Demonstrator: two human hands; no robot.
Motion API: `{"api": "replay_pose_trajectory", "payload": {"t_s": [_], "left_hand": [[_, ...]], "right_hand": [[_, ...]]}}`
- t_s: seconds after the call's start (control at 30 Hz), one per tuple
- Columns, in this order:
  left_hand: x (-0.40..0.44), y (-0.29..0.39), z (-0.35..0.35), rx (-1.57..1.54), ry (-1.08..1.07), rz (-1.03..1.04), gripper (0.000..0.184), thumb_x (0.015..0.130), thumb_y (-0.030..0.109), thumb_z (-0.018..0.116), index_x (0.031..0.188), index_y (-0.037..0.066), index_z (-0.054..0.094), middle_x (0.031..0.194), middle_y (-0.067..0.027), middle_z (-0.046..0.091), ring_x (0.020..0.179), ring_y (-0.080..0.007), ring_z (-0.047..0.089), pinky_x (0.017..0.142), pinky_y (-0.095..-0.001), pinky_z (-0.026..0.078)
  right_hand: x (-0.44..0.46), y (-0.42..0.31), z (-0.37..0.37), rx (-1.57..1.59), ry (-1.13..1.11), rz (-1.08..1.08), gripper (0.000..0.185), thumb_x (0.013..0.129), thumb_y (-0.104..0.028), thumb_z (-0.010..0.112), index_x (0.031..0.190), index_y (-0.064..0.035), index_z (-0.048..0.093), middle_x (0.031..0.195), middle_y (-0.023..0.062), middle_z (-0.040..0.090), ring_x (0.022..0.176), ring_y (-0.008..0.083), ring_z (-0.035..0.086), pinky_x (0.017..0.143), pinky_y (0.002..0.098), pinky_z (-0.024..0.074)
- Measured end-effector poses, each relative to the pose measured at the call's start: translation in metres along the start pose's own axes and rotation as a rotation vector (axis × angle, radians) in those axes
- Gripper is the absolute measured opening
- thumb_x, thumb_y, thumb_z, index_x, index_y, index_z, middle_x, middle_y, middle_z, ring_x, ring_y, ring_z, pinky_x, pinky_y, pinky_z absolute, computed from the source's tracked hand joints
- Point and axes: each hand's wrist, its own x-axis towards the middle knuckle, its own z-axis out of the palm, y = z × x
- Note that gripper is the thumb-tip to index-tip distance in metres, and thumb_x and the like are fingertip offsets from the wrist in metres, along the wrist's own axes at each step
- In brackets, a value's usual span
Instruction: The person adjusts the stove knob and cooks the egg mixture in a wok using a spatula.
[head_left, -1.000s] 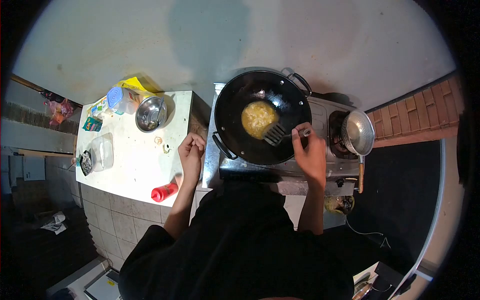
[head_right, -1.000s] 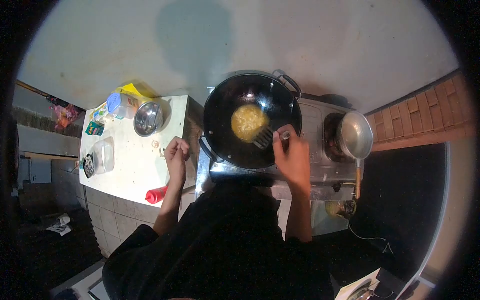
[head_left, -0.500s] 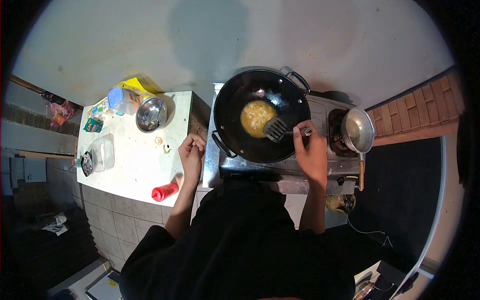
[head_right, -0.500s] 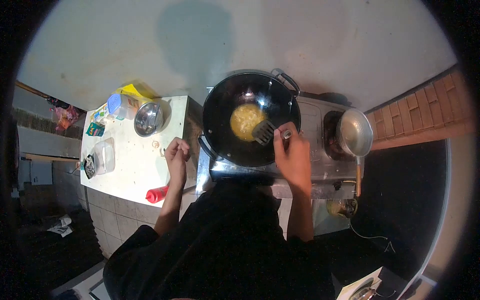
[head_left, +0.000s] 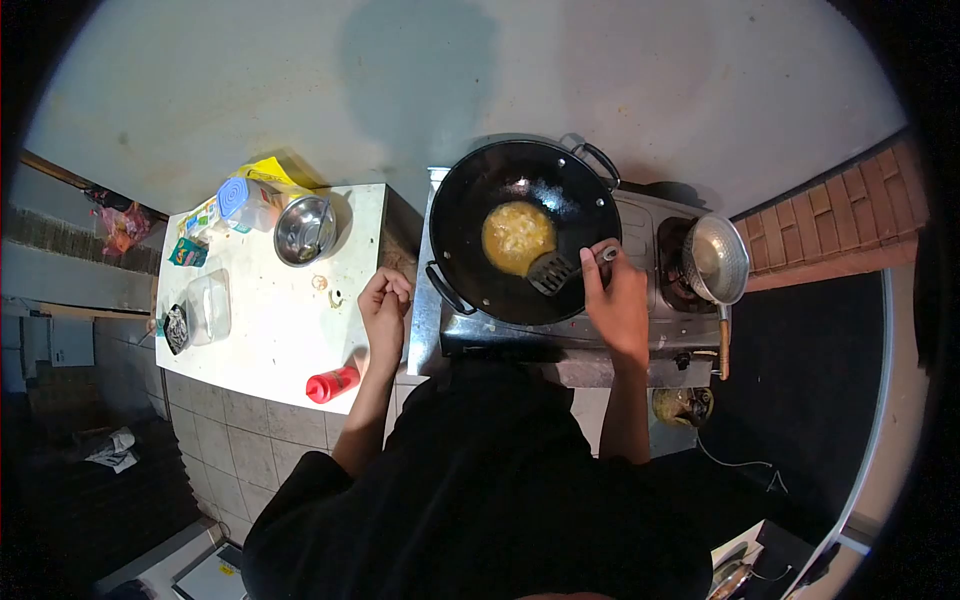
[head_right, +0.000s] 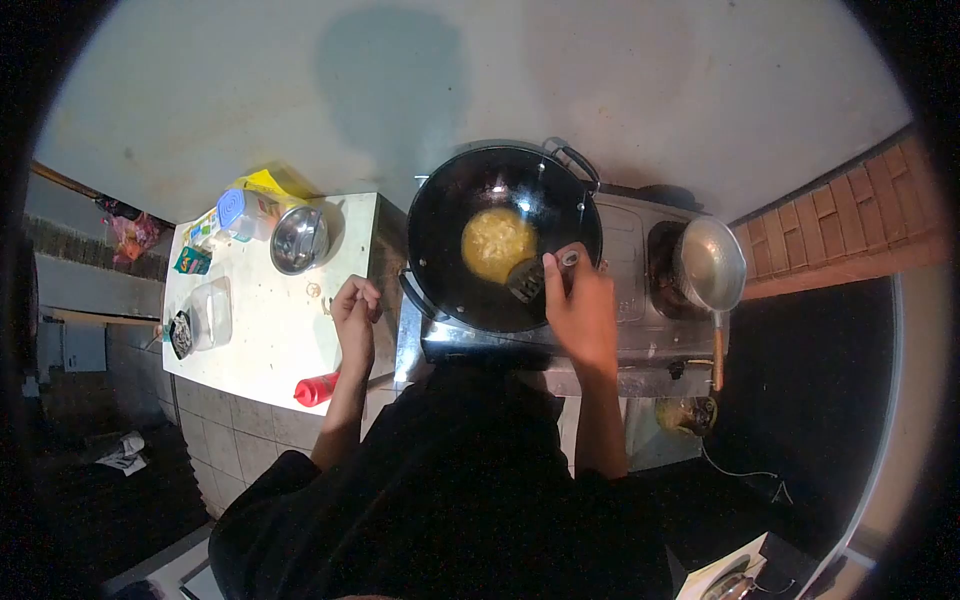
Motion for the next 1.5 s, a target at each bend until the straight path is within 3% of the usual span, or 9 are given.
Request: {"api": "replay_pose_trajectory", "payload": {"t_s": [0.83, 1.3, 1.5], "left_hand": [[-0.001, 0.002, 0.006, 0.012, 0.005, -0.016, 0.025, 0.084, -0.010, 0.035, 0.084, 0.003, 0.056, 0.068, 0.0045, 0.043, 0.056, -0.0020, 0.032, 0.050, -0.0198, 0.021], [-0.003, 0.002, 0.007, 0.000, 0.002, -0.032, 0.026, 0.082, -0.010, 0.035, 0.084, 0.003, 0.057, 0.068, 0.0046, 0.042, 0.057, -0.0019, 0.033, 0.050, -0.0195, 0.021], [-0.004, 0.004, 0.007, 0.028, 0.015, -0.031, 0.025, 0.083, -0.010, 0.036, 0.084, 0.003, 0.057, 0.067, 0.0050, 0.041, 0.057, -0.0020, 0.032, 0.050, -0.0199, 0.021]], "right_hand": [[0.003, 0.001, 0.001, 0.093, 0.100, -0.049, 0.021, 0.097, -0.019, 0.060, 0.094, 0.0014, 0.057, 0.072, 0.0211, 0.062, 0.065, 0.0359, 0.065, 0.059, 0.0393, 0.0469], [-0.002, 0.003, 0.002, 0.056, 0.043, 0.044, 0.024, 0.097, -0.023, 0.059, 0.095, 0.0007, 0.057, 0.074, 0.0225, 0.063, 0.072, 0.0391, 0.066, 0.064, 0.0415, 0.0489], [-0.008, 0.004, -0.001, 0.087, 0.117, -0.026, 0.023, 0.097, -0.023, 0.059, 0.095, 0.0001, 0.057, 0.074, 0.0230, 0.063, 0.071, 0.0403, 0.066, 0.062, 0.0416, 0.0484]]}}
